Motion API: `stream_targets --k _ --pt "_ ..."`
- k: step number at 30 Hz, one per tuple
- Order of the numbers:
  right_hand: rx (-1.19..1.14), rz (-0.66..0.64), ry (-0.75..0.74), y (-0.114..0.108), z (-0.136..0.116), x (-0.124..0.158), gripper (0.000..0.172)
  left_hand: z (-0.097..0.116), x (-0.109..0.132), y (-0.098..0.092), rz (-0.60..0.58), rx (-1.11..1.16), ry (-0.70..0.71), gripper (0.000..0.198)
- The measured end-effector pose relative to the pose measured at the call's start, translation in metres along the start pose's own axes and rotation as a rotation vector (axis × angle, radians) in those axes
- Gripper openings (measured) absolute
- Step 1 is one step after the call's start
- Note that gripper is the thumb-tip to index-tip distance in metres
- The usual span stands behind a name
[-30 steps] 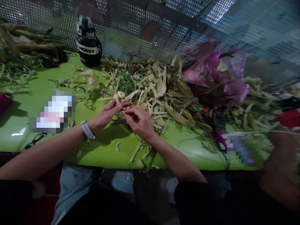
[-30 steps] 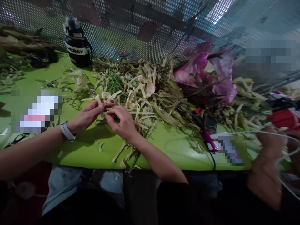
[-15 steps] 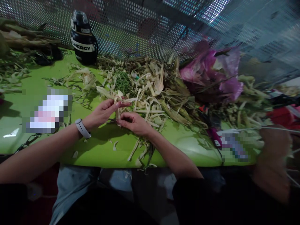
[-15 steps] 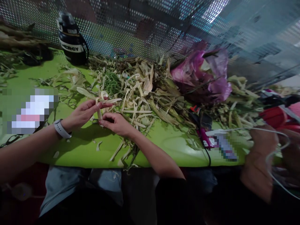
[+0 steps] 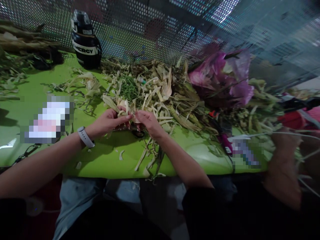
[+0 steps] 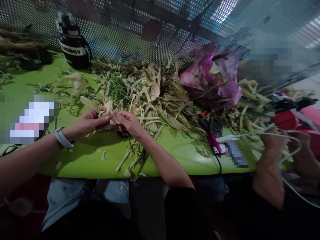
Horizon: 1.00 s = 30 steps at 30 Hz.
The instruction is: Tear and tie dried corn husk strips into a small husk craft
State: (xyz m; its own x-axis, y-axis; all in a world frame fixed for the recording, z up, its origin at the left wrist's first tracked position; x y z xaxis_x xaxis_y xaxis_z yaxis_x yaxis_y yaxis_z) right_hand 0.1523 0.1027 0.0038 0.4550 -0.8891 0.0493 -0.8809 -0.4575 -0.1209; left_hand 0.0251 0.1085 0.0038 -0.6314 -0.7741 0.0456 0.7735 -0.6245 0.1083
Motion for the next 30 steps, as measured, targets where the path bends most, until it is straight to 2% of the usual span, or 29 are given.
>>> stream_targets --k 3,9,13,18,21,22,24,26,27,28,30 --pt "0.063 -0.049 -0.035 0.006 -0.004 0.000 0.046 0.004 0.000 -0.003 0.015 -0.157 -0.012 0.034" --pt "0.215 0.009 -0.077 -0.006 -0.011 -0.001 0.047 0.017 0.000 -0.014 0.070 -0.293 0.016 0.040" --pt "0.229 -0.011 -0.056 -0.010 -0.009 -0.003 0.045 0.020 0.001 -0.018 0.090 -0.289 0.040 0.041" --pt "0.240 -0.103 -0.012 -0.009 -0.003 -0.005 0.044 0.020 0.000 -0.020 0.134 -0.281 0.087 0.041" --pt "0.292 -0.182 0.012 -0.008 0.000 -0.005 0.043 0.021 0.000 -0.018 0.142 -0.207 0.116 0.034" --pt "0.323 -0.162 -0.005 -0.012 -0.002 -0.005 0.042 0.022 0.000 -0.017 0.136 -0.186 0.119 0.034" --pt "0.373 0.028 -0.128 -0.027 -0.019 -0.001 0.037 0.024 0.002 -0.010 0.088 -0.194 0.102 0.037" --pt "0.375 0.277 -0.311 -0.043 -0.043 0.011 0.034 0.023 0.003 0.003 -0.042 -0.281 0.039 0.044" --pt "0.357 0.323 -0.369 -0.044 -0.050 0.015 0.034 0.021 0.005 0.011 -0.126 -0.326 0.003 0.048" --pt "0.333 0.296 -0.386 -0.040 -0.053 0.016 0.036 0.018 0.006 0.018 -0.209 -0.356 -0.031 0.051" --pt "0.269 0.091 -0.331 -0.019 -0.050 0.010 0.037 0.012 0.010 0.031 -0.332 -0.381 -0.064 0.054"
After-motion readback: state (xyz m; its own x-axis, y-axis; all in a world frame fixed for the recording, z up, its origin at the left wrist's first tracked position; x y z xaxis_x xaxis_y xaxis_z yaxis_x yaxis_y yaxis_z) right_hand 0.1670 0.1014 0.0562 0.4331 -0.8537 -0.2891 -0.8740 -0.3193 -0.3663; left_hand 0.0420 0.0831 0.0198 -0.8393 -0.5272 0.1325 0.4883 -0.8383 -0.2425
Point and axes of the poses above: each hand's wrist, its own x-axis away from the middle knuckle, its own y-axis out of the palm, z = x × y, the point moved 8 cm from there along -x, towards the middle knuckle, and after that the axes turned 7 degrees about -z, right-handed, at the moved point
